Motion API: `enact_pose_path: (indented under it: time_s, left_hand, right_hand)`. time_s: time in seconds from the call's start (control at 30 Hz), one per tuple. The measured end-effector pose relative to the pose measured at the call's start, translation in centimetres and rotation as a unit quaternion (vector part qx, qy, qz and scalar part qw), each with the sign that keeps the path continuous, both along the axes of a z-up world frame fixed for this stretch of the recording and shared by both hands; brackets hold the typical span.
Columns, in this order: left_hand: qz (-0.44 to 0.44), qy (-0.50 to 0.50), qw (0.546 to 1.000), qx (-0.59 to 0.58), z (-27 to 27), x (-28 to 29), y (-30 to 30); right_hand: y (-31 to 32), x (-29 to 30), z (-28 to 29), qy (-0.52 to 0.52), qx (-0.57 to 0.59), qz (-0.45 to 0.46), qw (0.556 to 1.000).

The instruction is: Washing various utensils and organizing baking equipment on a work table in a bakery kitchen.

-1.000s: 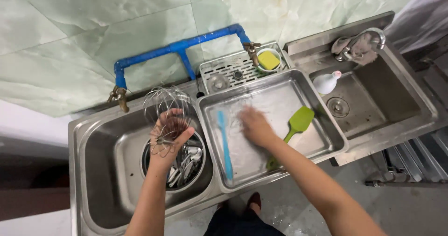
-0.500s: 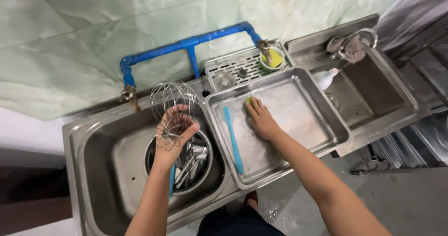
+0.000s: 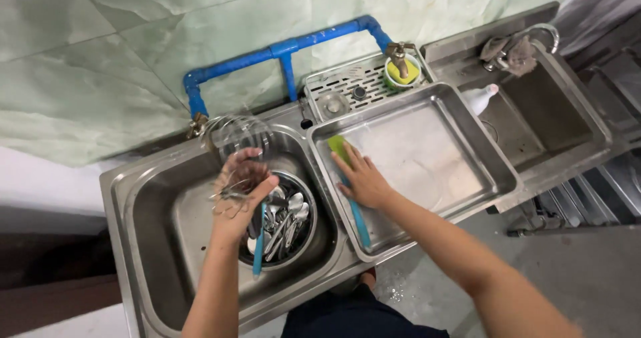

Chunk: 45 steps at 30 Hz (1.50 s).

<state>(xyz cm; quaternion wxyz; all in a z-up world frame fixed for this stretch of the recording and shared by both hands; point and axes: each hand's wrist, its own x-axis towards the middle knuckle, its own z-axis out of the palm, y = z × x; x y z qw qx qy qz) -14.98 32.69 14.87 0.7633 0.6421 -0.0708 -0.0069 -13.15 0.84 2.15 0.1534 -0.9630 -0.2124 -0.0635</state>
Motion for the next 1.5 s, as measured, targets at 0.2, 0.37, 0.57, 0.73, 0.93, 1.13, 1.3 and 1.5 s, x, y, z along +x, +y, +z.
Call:
enact_pose_path:
  time_s: [0.2,0.37,0.57,0.73,0.93,1.13,1.3,1.5]
  left_hand:
    - [0.009,-0.008,1.000,-0.003,-1.7,0.1,1.5]
    - [0.015,0.000,1.000,-0.011,-0.3,0.8,-0.9]
    - [-0.020,-0.094,0.990,0.107,0.9,6.2,-6.8]
    - [0.004,-0.181,0.907,0.379,6.5,11.0,-16.9]
    - [0.029,-0.361,0.860,0.360,7.8,18.2,-26.4]
    - [-0.032,-0.319,0.809,0.492,3.4,24.8,-28.6]
    - [-0.013,-0.363,0.805,0.469,5.3,23.1,-29.5]
    - [0.033,-0.244,0.808,0.535,6.1,22.4,-32.8]
  right_hand:
    - [-3.7,-1.2,-8.3,0.024,-0.140,-0.298,0.944]
    - [-4.9,-0.6,-8.2,0.031,-0.132,-0.271,0.953]
    - [-9.4,1.0,-0.9,0.280,0.373,-0.274,0.841]
    - [-11.9,1.1,1.5,0.364,0.612,-0.214,0.669]
    - [-11.6,4.2,2.7,0.360,0.587,-0.182,0.702]
    - [-12.2,7.0,3.4,0.321,0.614,-0.215,0.689]
    - [-12.9,8.6,1.5,0.332,0.638,-0.184,0.670]
    - [-12.0,8.7,2.5,0.327,0.648,-0.199,0.658]
